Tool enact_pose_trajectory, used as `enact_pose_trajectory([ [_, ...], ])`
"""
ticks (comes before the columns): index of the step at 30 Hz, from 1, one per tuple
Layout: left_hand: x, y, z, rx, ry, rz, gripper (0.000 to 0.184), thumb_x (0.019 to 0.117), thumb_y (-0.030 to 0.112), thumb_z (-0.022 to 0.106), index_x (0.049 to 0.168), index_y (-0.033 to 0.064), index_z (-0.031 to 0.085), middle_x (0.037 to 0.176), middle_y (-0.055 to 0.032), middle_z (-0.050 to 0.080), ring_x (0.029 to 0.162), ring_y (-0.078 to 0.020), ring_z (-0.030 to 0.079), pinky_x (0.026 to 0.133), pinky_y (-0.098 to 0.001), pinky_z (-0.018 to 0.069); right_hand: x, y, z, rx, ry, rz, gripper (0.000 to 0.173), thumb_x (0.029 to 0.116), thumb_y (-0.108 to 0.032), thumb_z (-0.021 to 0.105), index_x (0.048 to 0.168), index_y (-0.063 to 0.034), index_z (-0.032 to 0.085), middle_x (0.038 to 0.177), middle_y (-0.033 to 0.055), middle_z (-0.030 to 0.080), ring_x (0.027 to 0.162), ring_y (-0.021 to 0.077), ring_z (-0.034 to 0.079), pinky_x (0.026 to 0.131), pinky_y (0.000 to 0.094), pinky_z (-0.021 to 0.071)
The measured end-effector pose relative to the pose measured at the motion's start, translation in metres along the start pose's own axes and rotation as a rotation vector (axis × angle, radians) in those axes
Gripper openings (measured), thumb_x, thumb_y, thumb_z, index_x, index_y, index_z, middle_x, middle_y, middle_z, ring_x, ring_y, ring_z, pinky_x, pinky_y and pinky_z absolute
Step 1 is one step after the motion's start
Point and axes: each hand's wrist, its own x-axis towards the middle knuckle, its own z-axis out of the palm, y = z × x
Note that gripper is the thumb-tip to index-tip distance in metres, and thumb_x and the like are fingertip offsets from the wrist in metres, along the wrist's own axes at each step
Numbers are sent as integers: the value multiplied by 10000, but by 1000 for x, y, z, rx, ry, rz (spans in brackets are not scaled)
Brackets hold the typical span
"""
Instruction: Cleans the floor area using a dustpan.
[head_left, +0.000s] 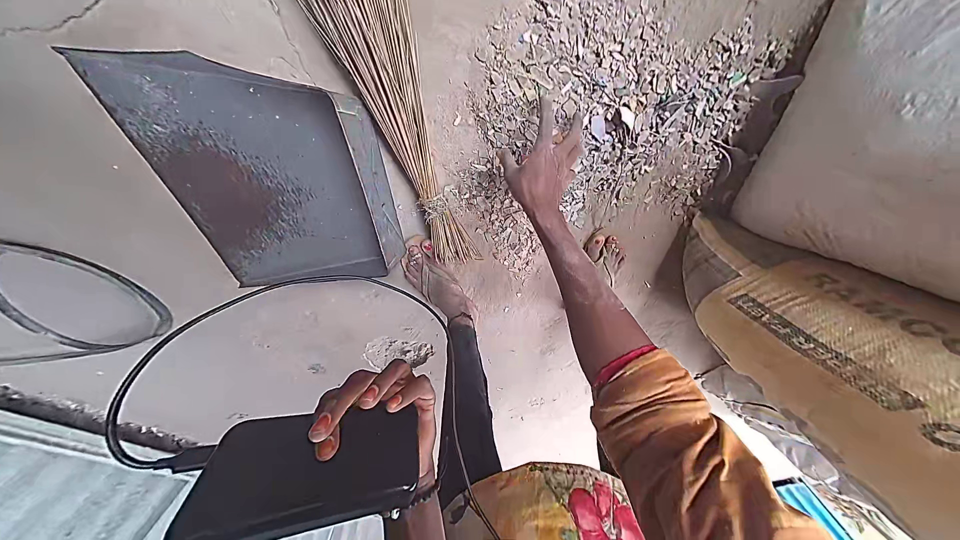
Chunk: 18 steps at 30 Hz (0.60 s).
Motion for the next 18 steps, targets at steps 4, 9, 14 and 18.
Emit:
enact_pose_trajectory([
  [4,-3,-6,-9,-8,49,2,164,874,158,713,879,0,759,939,-129,714,905,-255,707,798,-337,588,-5,29,27,-257,-23,-283,677,916,-198,674,1550,-313,470,1661,250,260,1491,548,261,1001,742,395],
  [9,10,-5,6,-63,74,16,189,904,154,666,874,-15,746,923,-139,717,901,-264,715,801,-333,592,-12,58,-6,70,23,-173,512,918,-13,586,1426,-75,571,1381,273,555,1201,446,601,912,573,542],
  [14,17,-3,21,-33,56,-2,203,894,166,668,875,-26,731,919,-132,704,875,-250,707,780,-321,590,28,55,-62,192,76,-43,408,949,-73,548,1347,-5,605,1207,251,653,1098,365,652,941,509,514],
  [18,16,-10,22,-50,72,1,195,890,152,668,876,-33,728,901,-139,699,867,-261,709,775,-333,592,64,43,-73,-34,127,80,659,875,-181,663,1516,-141,513,1516,278,436,1376,415,464,1030,556,454],
])
